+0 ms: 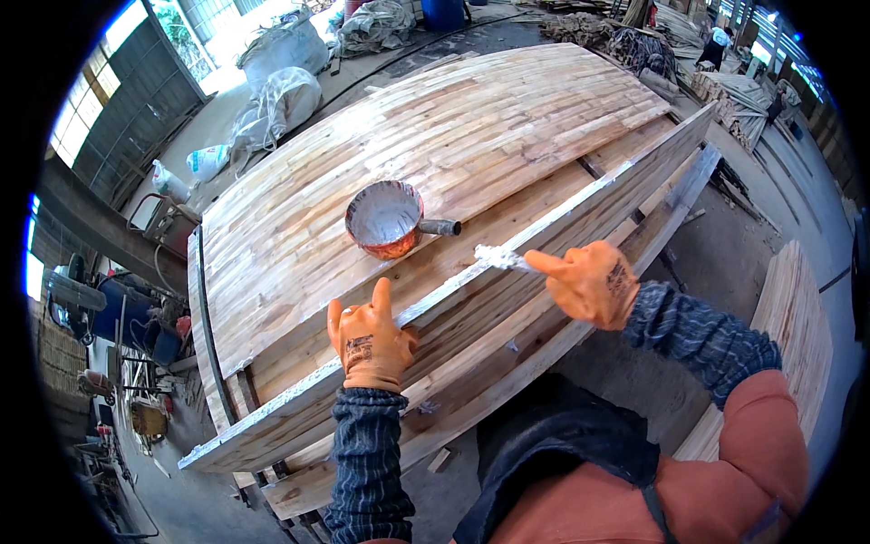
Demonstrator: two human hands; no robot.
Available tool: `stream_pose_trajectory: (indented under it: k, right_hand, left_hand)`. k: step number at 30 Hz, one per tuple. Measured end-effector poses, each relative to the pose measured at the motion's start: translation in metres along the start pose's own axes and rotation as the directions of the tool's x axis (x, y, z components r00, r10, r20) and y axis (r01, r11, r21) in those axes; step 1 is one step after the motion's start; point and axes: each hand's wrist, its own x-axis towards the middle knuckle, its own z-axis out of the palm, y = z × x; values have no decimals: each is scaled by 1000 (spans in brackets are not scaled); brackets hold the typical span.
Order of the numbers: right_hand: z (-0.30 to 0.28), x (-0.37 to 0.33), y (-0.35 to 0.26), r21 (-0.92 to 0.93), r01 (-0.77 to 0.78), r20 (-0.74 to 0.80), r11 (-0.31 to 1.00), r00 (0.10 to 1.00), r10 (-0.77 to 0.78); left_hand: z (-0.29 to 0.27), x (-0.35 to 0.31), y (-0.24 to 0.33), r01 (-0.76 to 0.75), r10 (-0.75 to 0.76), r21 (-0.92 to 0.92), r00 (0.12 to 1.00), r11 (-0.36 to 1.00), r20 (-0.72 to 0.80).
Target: The person applies adhesive from a container onto the edges of wooden planks using a brush and pushes the planks together.
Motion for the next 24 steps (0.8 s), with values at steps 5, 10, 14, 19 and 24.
stream_pose_trajectory:
  k: [5,10,14,19,24]
  right_hand:
    - [14,14,-6,335,-215,84,917,977,198]
    - [21,18,15,385,-360,273,850,924,268]
    - [41,20,22,415,-203,77,887,979,188]
    - [52,17,22,172,-88,88,981,993,74]
    - [39,6,38,-61,28,139,998,990,-20]
  left_hand:
    - [2,-1,-1,3,-3,12,1000,1000,-14]
    - [0,0,-1,10,-10,2,1000,1000,17]
    - [1,2,-1,30,-30,-2,999,1000,35]
    - [1,5,0,33,-35,32,998,999,55]
    - [3,3,-8,31,-34,41,998,999,57]
